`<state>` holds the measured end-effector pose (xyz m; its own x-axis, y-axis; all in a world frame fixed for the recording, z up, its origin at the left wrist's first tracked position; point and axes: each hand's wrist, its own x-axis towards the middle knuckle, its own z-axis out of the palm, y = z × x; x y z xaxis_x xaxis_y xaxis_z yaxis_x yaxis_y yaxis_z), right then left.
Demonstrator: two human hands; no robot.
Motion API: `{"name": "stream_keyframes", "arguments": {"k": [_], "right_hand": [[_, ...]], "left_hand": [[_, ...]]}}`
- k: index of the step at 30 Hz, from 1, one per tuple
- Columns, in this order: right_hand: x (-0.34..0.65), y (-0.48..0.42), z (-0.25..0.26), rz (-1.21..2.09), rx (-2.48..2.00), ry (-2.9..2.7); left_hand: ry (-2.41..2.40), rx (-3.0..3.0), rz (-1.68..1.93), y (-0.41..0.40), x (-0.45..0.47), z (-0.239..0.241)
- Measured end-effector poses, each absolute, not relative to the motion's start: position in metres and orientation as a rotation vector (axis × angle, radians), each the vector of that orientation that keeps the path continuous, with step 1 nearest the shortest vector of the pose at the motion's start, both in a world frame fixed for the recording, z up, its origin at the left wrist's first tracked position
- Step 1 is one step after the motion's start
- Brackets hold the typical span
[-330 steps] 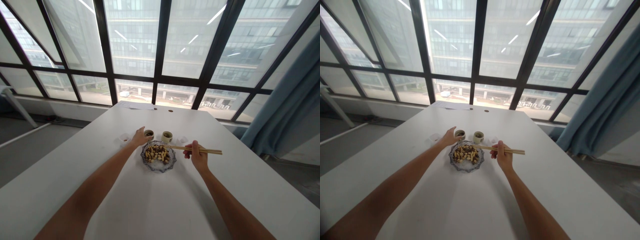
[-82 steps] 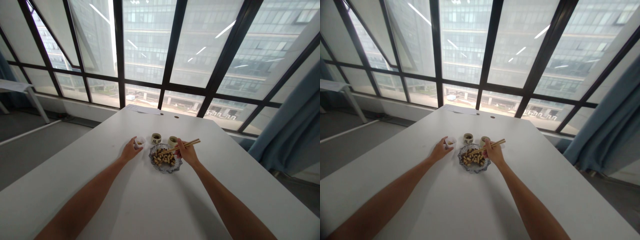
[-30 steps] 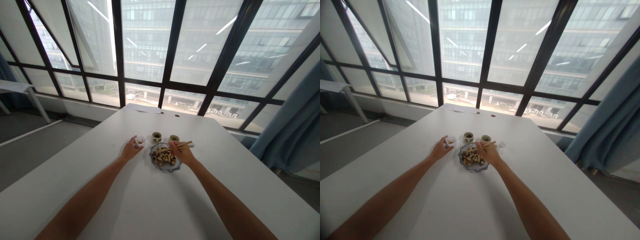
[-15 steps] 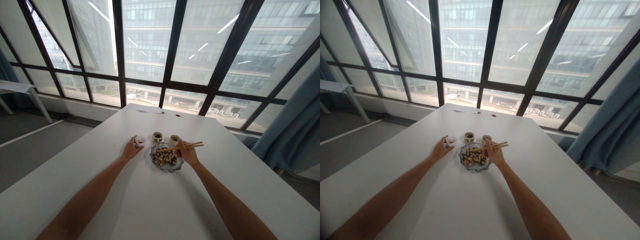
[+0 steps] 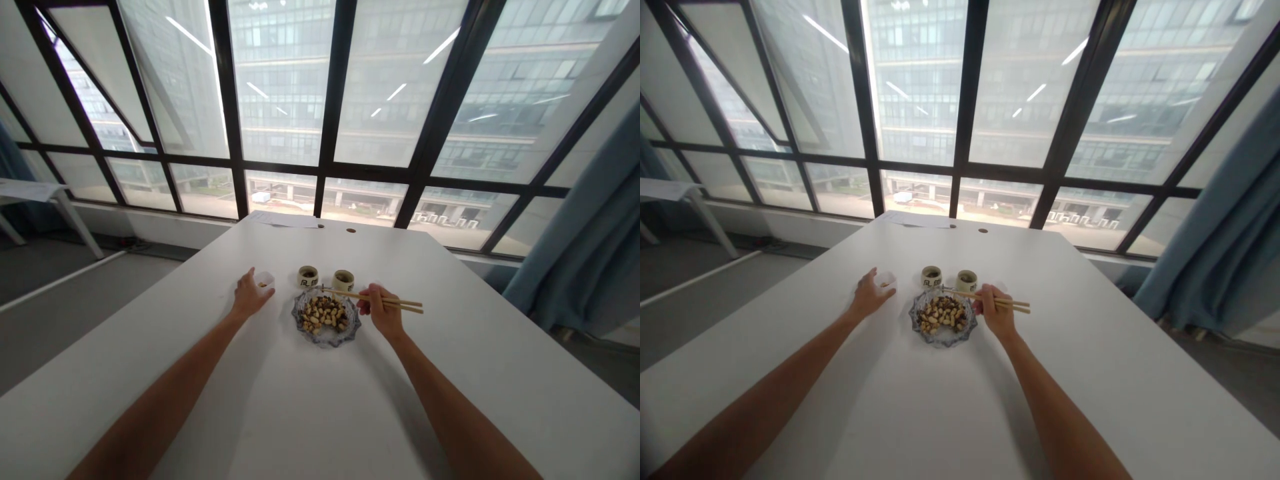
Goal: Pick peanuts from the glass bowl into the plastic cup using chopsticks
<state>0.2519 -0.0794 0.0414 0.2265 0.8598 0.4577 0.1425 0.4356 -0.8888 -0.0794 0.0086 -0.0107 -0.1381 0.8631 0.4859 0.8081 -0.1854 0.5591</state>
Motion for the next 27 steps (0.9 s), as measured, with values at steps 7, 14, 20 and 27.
{"name": "stream_keyframes", "arguments": {"k": [7,14,20,27], "right_hand": [[0.276,-0.072,0.059,0.615,-1.033,-0.944],[0.304,-0.051,0.056,0.774,-0.984,-0.510],[0.282,-0.062,0.059,0.617,-0.983,-0.701],[0.231,-0.059,0.054,0.491,-1.051,-1.162]], "left_hand": [[1.431,2.340,1.305,0.026,-0.008,0.022],[1.371,1.615,1.059,0.079,0.018,-0.008],[1.165,1.673,1.178,0.078,0.011,-0.027],[1.045,1.774,1.300,0.073,0.013,-0.035]]}}
